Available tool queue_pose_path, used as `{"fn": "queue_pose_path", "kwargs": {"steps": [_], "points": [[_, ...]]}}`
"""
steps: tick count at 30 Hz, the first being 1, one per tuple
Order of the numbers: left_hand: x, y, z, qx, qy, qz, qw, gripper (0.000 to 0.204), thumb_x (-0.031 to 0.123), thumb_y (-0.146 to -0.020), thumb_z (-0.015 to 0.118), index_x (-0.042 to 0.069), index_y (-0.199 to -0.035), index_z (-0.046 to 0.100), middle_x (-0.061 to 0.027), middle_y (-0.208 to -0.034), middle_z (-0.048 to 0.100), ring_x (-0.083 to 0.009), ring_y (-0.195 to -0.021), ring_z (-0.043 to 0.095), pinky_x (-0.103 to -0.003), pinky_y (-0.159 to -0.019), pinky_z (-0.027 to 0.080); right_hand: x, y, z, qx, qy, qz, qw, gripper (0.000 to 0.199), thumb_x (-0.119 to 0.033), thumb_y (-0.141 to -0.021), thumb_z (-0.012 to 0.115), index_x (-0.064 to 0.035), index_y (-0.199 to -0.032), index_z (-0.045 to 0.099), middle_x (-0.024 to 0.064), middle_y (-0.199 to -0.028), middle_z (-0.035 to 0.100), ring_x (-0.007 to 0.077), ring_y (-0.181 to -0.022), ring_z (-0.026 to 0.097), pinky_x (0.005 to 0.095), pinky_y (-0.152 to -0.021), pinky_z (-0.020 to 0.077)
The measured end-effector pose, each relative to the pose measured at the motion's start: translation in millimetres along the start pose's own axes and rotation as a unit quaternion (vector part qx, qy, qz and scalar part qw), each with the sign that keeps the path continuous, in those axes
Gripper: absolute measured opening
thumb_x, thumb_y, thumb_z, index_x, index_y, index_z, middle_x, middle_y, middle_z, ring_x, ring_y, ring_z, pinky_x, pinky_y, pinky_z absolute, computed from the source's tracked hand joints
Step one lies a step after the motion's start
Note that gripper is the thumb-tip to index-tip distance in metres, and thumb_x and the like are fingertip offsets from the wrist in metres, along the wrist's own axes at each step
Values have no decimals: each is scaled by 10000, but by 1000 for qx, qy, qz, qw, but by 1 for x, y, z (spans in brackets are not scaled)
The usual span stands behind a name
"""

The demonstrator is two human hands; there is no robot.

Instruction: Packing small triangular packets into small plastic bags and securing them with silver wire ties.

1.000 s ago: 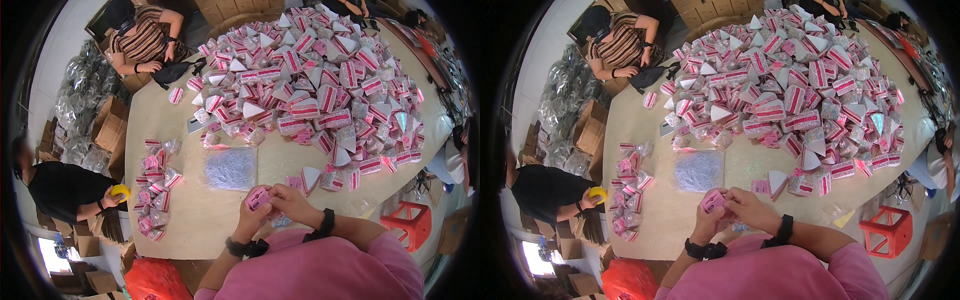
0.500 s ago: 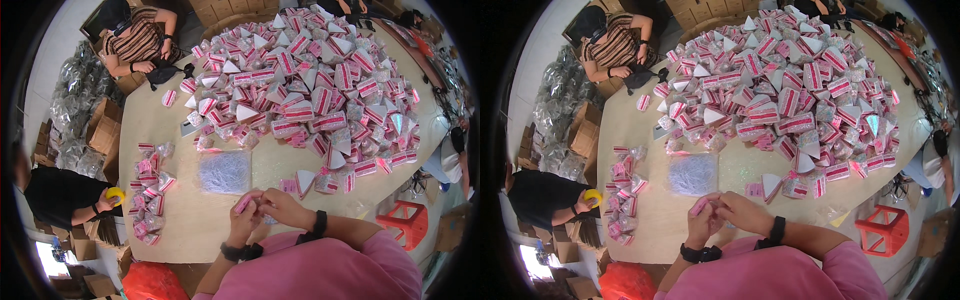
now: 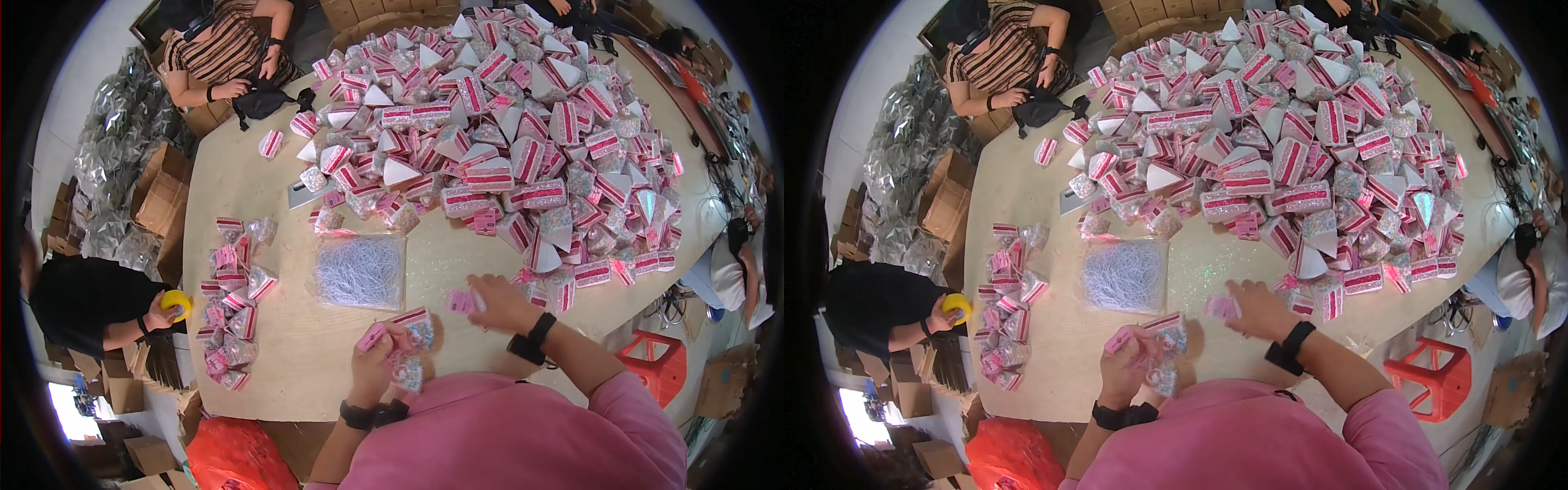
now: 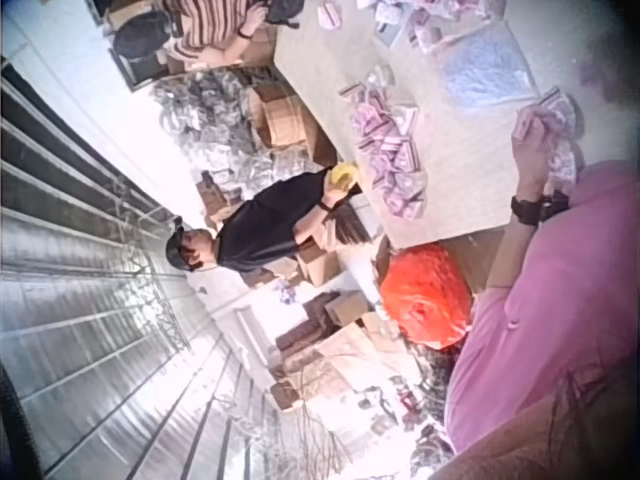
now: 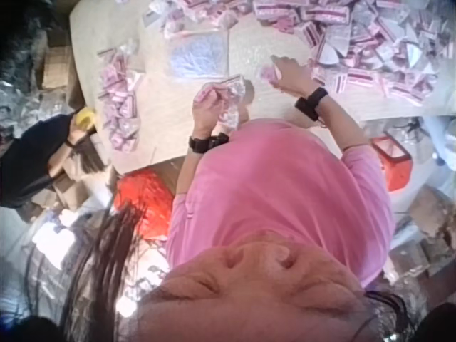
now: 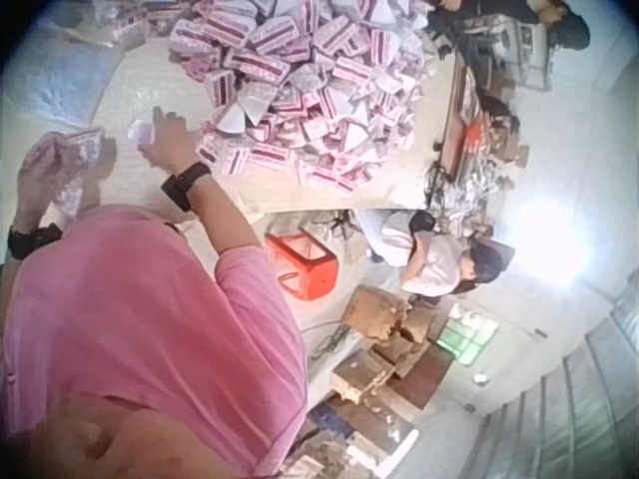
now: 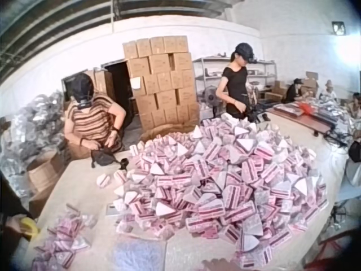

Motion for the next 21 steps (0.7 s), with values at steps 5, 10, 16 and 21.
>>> {"fn": "queue_pose_path", "kwargs": {"steps": [5,10,16,21], "points": [[-8,3,-23,29,7,-5,1000,400,378,-945,463,-17,-948,528,-63,-675,498,-172,-634,485,-320,-648,431,-17,15,23,-16,40,-25,999,583,-370,-779,639,-29,-1223,479,193,-1097,534,371,-987,528,479,-812,466],[-9,9,-17,-12,70,-8,997,620,553,-955,252,-9,-1031,504,-42,-617,463,-124,-541,406,-260,-522,345,-29,6,28,-27,110,-117,987,341,-271,-774,628,-49,-1024,559,146,-961,572,335,-948,550,438,-726,479],[-11,12,-15,46,90,-65,993,684,621,-931,205,22,-1036,517,-56,-575,458,-140,-497,395,-271,-474,342,-56,0,73,-45,189,-136,971,163,-158,-793,553,-62,-924,573,134,-909,585,302,-867,594,401,-672,491],[-20,14,-26,42,139,-55,988,621,564,-948,231,25,-999,534,-97,-612,518,-187,-509,458,-308,-482,383,-72,15,91,-42,179,-211,960,139,-108,-805,511,-61,-915,583,124,-857,595,288,-806,609,395,-674,502]]}}
Point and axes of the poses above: each hand's wrist, its own y-axis away from the middle knuckle, its own z-axis out of the palm, x = y × z, the point moved 8 cm from there along -y, towards the middle knuckle
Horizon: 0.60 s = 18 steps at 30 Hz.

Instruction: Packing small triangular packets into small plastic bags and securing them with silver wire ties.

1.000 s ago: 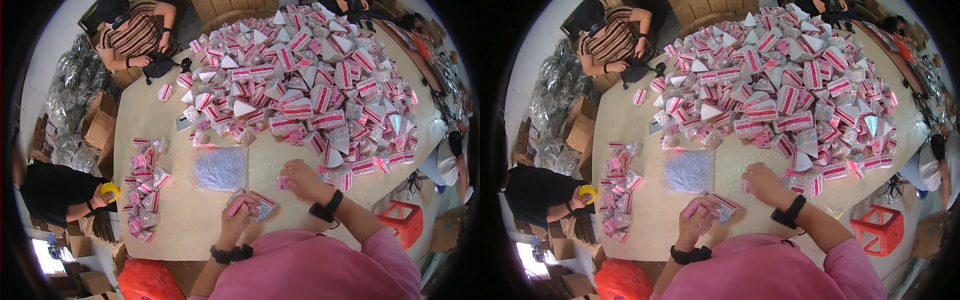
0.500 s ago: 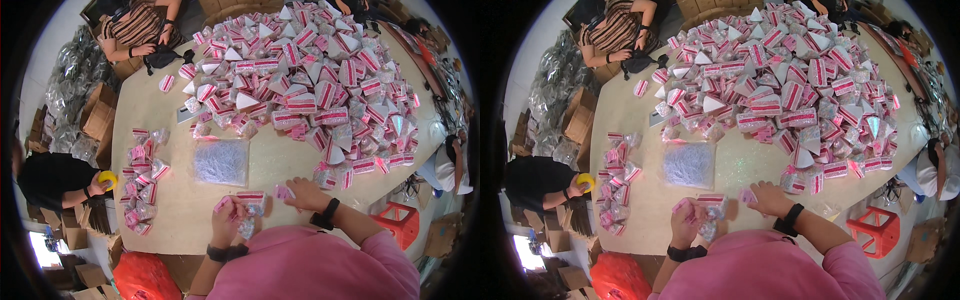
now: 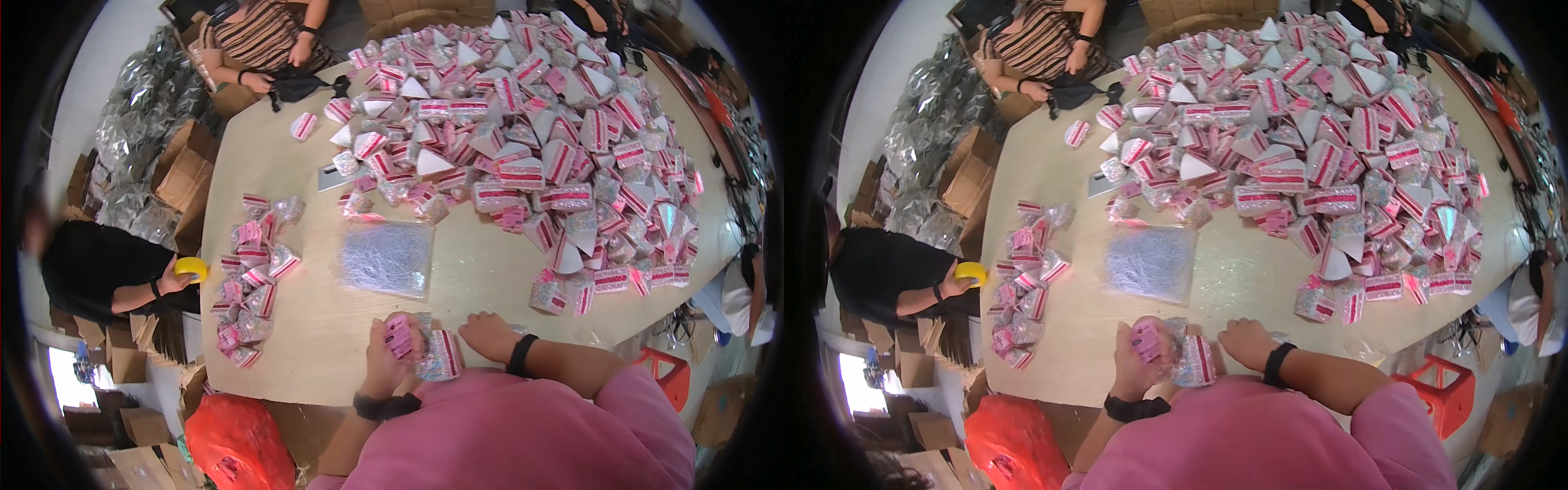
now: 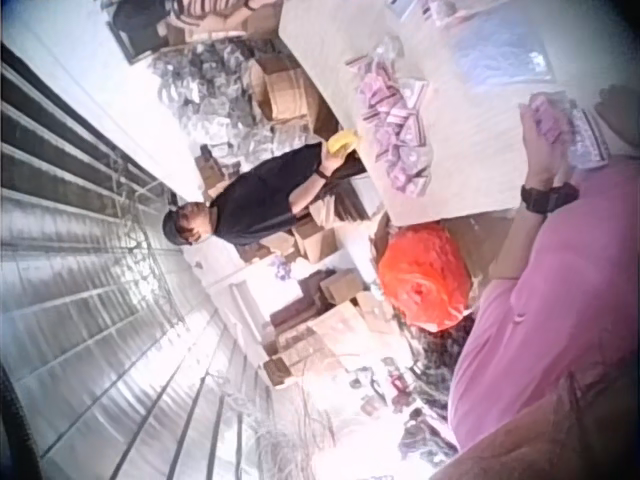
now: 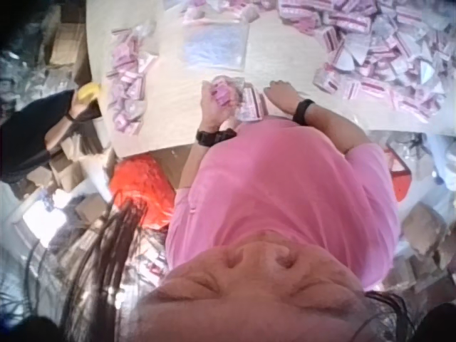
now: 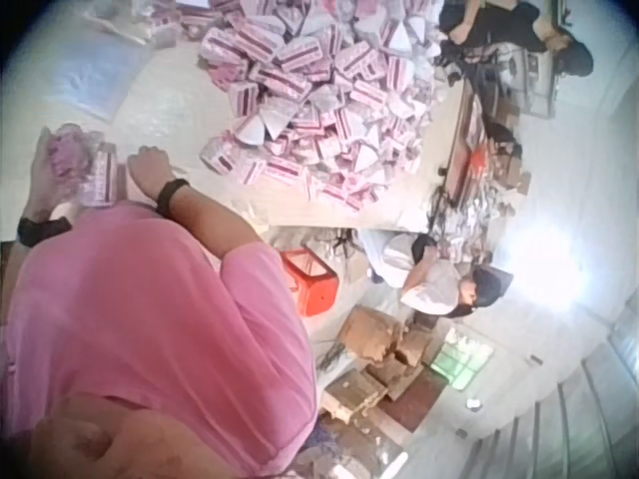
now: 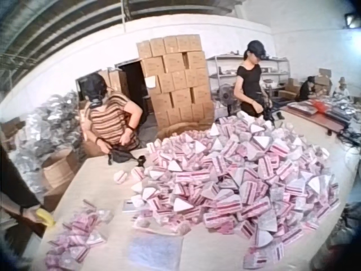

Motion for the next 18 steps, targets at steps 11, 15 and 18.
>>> {"fn": "queue_pose_path", "kwargs": {"steps": [11,15,18], "points": [[-1,3,-8,29,35,-15,999,544,495,-981,259,24,-1046,522,-41,-628,486,-113,-505,409,-225,-450,326,21,14,8,-60,-132,-6,989,94,-122,-774,568,-29,-787,565,172,-810,565,359,-808,567,436,-711,465],[8,4,-2,-4,-15,12,1000,644,585,-953,220,26,-1081,513,-17,-603,438,-92,-491,357,-225,-440,291,45,25,-42,61,-215,13,975,75,-105,-765,592,-31,-777,580,149,-787,544,333,-786,552,424,-693,454],[9,-1,0,-34,-14,13,999,709,635,-926,173,24,-1057,509,-26,-579,424,-113,-495,367,-233,-435,296,57,37,-97,124,-275,56,952,105,-119,-776,609,-19,-790,579,145,-784,540,324,-761,546,400,-675,447]]}}
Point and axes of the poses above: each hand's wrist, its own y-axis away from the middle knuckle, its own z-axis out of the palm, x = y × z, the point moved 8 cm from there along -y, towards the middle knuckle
